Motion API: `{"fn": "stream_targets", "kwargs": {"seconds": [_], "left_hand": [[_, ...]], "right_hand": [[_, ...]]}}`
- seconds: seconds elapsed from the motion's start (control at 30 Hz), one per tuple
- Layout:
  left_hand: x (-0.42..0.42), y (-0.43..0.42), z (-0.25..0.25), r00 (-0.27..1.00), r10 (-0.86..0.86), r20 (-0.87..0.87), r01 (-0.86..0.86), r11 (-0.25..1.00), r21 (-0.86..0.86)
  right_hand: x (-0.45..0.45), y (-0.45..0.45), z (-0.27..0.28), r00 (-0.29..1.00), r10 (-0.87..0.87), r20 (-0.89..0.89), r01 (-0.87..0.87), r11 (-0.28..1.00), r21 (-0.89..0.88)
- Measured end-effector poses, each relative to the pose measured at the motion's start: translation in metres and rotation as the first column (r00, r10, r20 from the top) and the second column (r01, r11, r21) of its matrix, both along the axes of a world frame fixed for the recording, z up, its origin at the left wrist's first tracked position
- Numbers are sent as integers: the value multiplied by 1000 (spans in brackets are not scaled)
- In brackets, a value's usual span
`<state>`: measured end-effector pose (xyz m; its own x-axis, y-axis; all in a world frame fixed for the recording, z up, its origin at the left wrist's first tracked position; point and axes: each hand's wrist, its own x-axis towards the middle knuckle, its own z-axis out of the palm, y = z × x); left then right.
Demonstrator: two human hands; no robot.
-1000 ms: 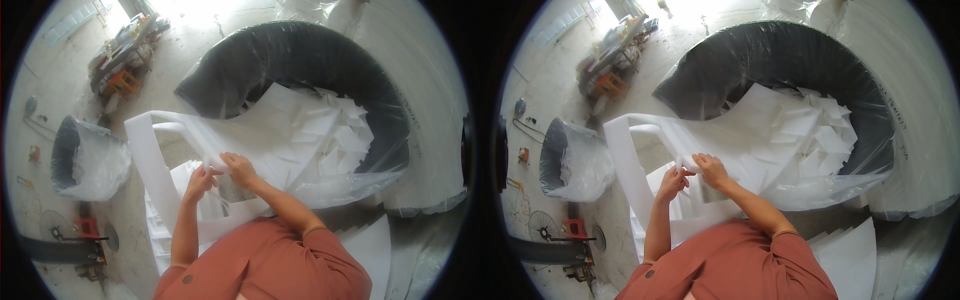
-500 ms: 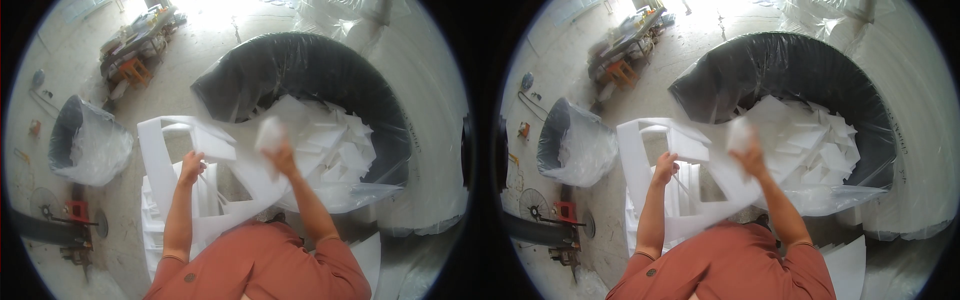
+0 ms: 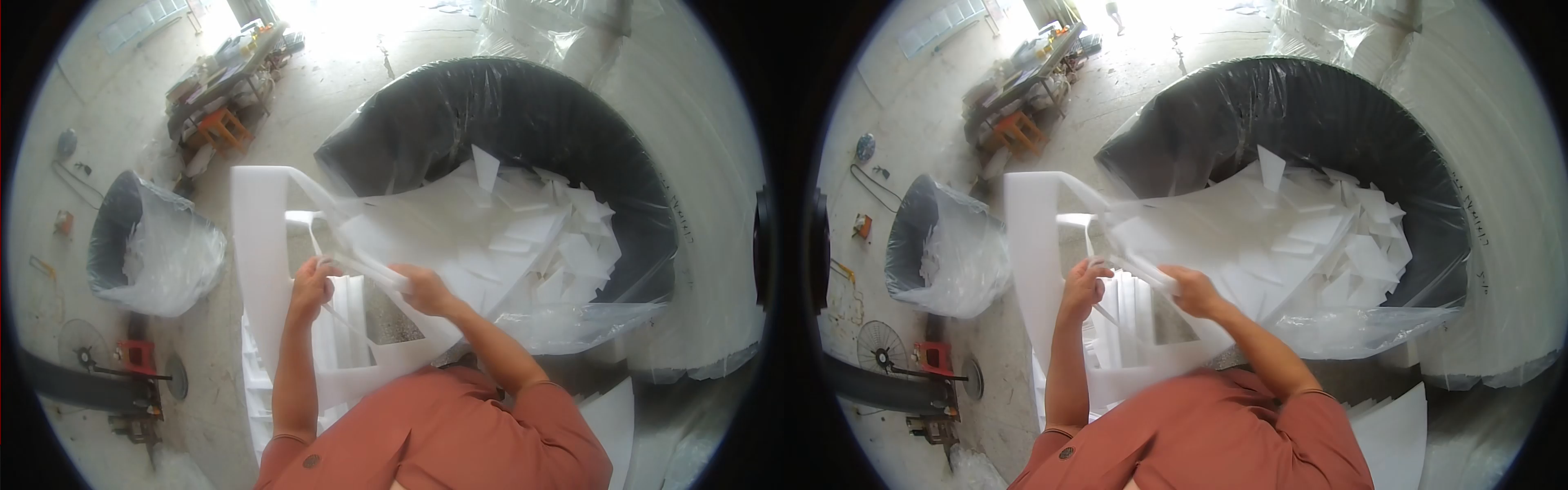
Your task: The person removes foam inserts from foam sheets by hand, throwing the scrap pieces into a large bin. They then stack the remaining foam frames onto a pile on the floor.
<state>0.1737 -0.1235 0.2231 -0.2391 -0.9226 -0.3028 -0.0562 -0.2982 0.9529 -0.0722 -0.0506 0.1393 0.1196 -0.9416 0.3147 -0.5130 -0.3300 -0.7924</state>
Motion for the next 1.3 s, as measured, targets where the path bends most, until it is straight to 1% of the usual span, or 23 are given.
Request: {"fn": "stream_targets", "kwargs": {"seconds": [0.03,0.17,0.2,0.23,0.27,0.3,0.37,0.4,0.47,0.5,0.53,0.6,0.7,0.77,0.83,0.87,0.97,1.07,1.1,1.17,1.2,1.27,1.3], "left_hand": [[5,-1,-3,997,64,-50,-65,998,-8],[14,3,3,991,50,-123,-55,998,-40],[14,3,8,990,51,-129,-56,998,-36],[12,3,12,989,49,-136,-54,998,-30],[10,5,14,989,45,-142,-48,999,-20],[9,7,15,990,41,-136,-46,998,-34],[8,5,16,991,19,-133,-28,998,-62],[6,7,20,992,0,-128,-9,997,-72],[7,10,25,995,3,-101,-9,998,-64],[7,9,27,996,10,-91,-16,998,-66],[7,11,28,995,0,-101,-9,996,-87],[8,12,35,990,-4,-144,-11,995,-102],[7,11,48,973,41,-226,-73,989,-131],[9,8,61,950,102,-296,-151,977,-147],[23,6,73,939,51,-341,-128,970,-207],[31,6,79,919,29,-393,-116,973,-201],[68,-1,82,852,2,-524,-124,972,-198],[115,-12,67,847,-4,-531,-135,965,-223],[123,-13,52,949,121,-291,-191,955,-225],[129,-19,25,911,349,219,-287,920,-268],[112,-14,14,557,522,646,-221,843,-491],[78,7,-8,284,776,564,160,541,-825],[48,25,-3,480,653,585,120,612,-782]], "right_hand": [[-18,8,-1,995,71,65,-73,997,20],[-92,26,25,961,-103,256,-33,879,476],[-110,24,18,822,-272,501,27,896,443],[-129,21,6,592,-398,701,98,899,427],[-154,17,-5,281,-384,880,94,923,373],[-180,14,-23,-65,-313,948,118,941,318],[-226,3,-117,-246,-422,873,286,828,481],[-237,3,-168,174,-848,501,441,522,730],[-230,45,-171,553,-827,105,621,492,610],[-231,54,-169,660,-738,-141,681,510,525],[-235,60,-167,577,-805,137,600,532,597],[-235,74,-167,216,-770,600,414,629,658],[-226,91,-152,-521,-708,476,391,298,871],[-180,100,-193,-350,-868,353,333,237,913],[-113,95,-184,-244,-801,547,100,540,836],[-75,95,-142,-329,-624,709,-97,769,632],[-53,65,-105,-436,-492,753,-104,859,501],[-79,35,-84,-398,-411,820,-165,911,377],[-82,33,-77,-422,-331,844,-172,943,284],[-88,30,-61,-464,-162,871,-170,981,91],[-87,35,-59,-449,-188,874,-168,978,124],[-79,43,-68,-436,-305,847,-142,952,270],[-73,48,-74,-430,-365,826,-130,930,344]]}}
